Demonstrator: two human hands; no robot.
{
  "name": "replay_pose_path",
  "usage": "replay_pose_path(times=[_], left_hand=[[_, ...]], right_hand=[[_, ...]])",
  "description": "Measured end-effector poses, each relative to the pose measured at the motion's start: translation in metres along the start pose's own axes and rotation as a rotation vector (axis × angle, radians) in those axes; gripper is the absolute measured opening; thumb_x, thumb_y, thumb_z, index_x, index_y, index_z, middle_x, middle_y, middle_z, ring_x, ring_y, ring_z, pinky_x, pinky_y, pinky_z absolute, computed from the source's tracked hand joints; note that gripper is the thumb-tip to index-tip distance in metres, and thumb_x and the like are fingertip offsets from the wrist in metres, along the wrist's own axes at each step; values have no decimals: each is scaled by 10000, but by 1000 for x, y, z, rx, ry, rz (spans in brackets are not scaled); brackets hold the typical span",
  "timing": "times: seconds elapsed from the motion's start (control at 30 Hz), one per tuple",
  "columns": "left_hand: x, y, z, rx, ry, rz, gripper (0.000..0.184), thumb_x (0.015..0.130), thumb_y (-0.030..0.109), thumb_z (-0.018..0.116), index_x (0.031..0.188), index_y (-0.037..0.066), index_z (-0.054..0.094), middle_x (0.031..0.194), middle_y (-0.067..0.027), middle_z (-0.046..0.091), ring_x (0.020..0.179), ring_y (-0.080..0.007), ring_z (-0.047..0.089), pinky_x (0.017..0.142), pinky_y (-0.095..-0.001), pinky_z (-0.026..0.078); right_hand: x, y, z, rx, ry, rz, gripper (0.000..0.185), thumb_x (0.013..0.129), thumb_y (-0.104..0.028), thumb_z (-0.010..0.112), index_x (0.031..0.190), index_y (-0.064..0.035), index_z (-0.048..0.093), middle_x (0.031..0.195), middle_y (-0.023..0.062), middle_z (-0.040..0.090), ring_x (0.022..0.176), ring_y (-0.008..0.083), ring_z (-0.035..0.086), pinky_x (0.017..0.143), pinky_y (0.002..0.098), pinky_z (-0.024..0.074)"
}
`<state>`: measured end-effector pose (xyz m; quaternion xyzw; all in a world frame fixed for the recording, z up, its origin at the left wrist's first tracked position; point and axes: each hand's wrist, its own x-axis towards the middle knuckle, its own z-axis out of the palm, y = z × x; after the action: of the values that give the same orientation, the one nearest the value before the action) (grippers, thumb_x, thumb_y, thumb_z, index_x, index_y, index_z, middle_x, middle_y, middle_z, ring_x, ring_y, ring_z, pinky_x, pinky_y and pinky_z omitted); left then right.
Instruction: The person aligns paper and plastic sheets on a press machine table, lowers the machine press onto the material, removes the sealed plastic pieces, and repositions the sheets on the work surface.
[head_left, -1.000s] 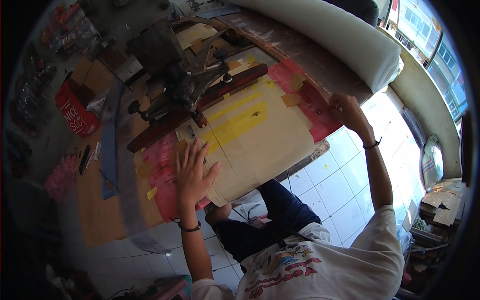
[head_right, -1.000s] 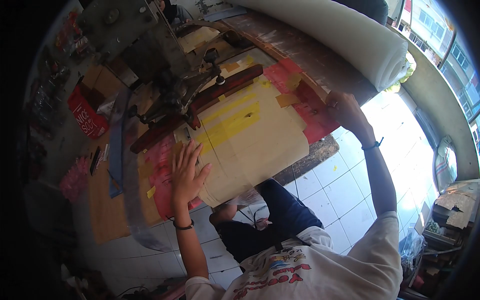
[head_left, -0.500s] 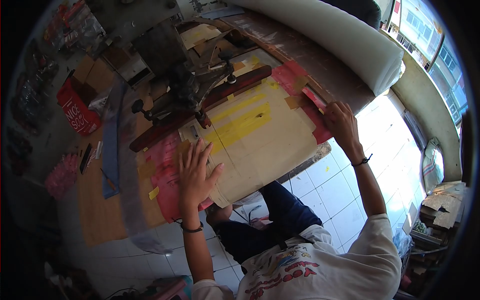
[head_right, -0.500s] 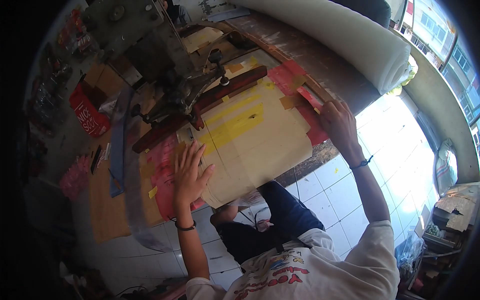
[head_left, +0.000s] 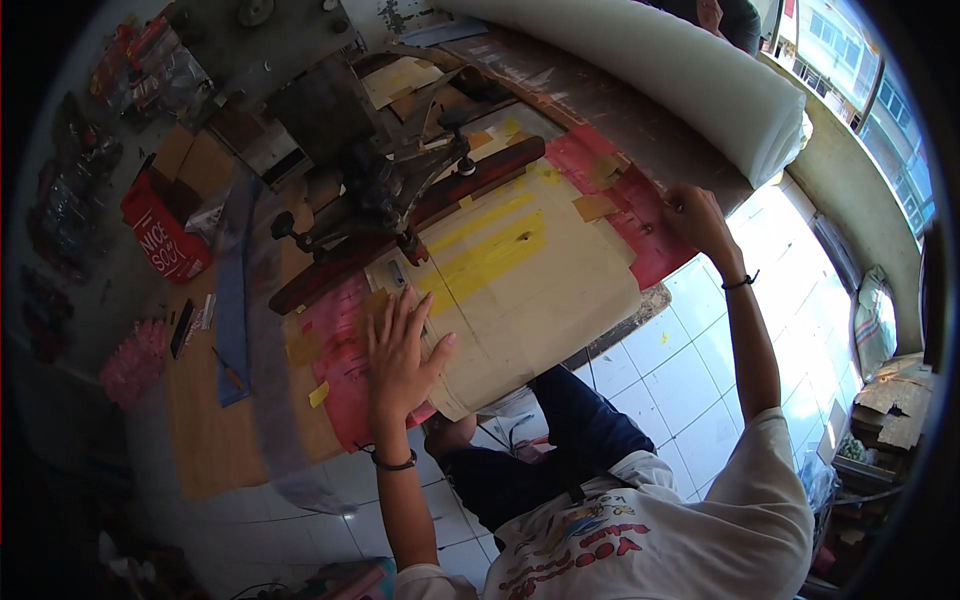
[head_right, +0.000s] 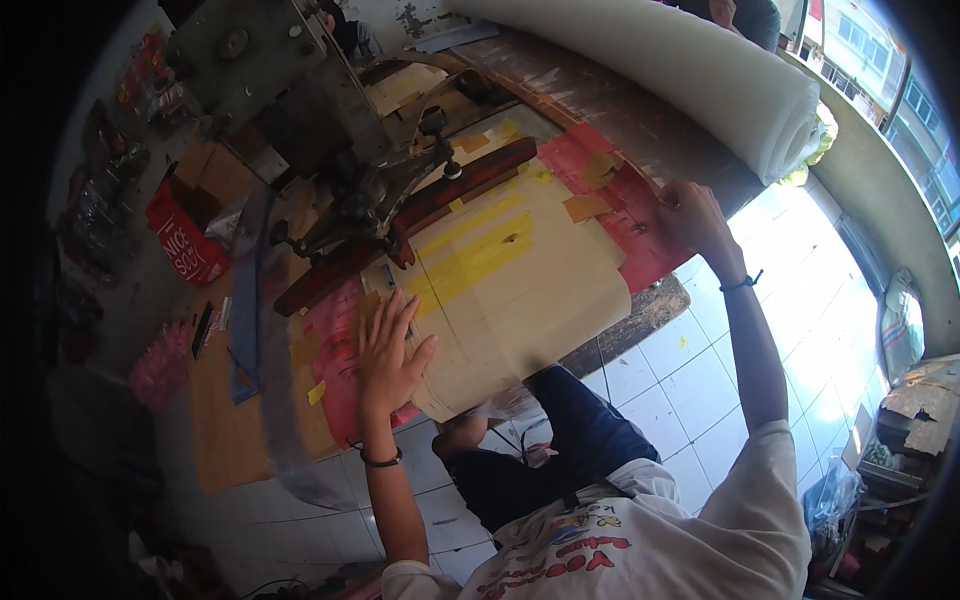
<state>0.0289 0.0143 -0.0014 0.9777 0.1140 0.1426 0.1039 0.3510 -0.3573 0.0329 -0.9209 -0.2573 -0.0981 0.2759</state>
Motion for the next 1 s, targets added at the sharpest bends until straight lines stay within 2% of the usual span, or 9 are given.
replay_pose_path(times=[0.17,0.27,0.43,0.57,0.67,0.73,0.8,0.9,1.0], left_hand=[[-1,0,-1,-5,-2,-10,681,988,453,657,1576,171,460,1685,-105,367,1555,-382,306,1270,-610,184],[-1,-1,1,-16,0,-13,717,978,526,646,1573,166,472,1687,-111,363,1567,-352,298,1285,-597,158],[-1,0,1,-16,6,-9,696,982,478,655,1576,171,463,1692,-103,356,1563,-371,296,1279,-606,166],[-2,-1,2,-16,11,-6,695,982,464,656,1581,174,456,1695,-100,352,1567,-373,290,1275,-612,171],[-1,0,1,2,9,-12,696,983,473,650,1579,168,460,1697,-99,348,1570,-367,288,1276,-610,167],[0,1,0,-7,0,-20,695,982,475,650,1576,166,465,1696,-99,350,1569,-365,291,1276,-608,167],[-1,2,-1,-12,-12,-21,694,981,480,649,1573,165,470,1694,-101,354,1568,-365,296,1276,-608,167],[-1,2,-3,-15,-30,-25,694,981,506,638,1564,163,484,1690,-107,358,1564,-366,303,1276,-612,159],[0,6,-7,-13,-59,-49,701,977,545,628,1552,165,503,1690,-108,355,1561,-369,305,1276,-620,147]], right_hand=[[8,5,2,-19,-49,2,228,910,-150,643,996,46,722,904,243,746,897,397,744,811,456,570],[9,3,0,-28,-56,59,222,924,-150,635,991,44,720,917,242,748,909,399,743,820,464,569],[16,14,-3,-15,-103,9,230,935,-163,643,992,47,717,955,260,745,927,397,744,827,469,572],[31,12,-3,-114,-116,35,277,954,-181,648,1164,-9,703,1100,229,724,1078,377,708,922,454,554],[63,-28,4,-111,64,-46,279,965,-129,626,1215,-20,685,1196,194,702,1134,376,677,980,455,532],[103,-52,18,-35,3,-356,248,968,-58,631,1211,-27,670,1243,152,675,1178,368,640,1019,450,502],[151,-68,41,-32,-133,-659,340,973,-31,614,1309,-45,659,1286,140,635,1268,343,578,1067,438,476],[217,-66,99,-155,-44,-889,447,978,15,559,1383,-136,672,1247,131,639,1238,324,598,1065,439,501],[235,-77,116,-241,-112,-953,529,988,-39,572,1446,-292,646,1180,101,617,1212,293,593,1060,425,512]])
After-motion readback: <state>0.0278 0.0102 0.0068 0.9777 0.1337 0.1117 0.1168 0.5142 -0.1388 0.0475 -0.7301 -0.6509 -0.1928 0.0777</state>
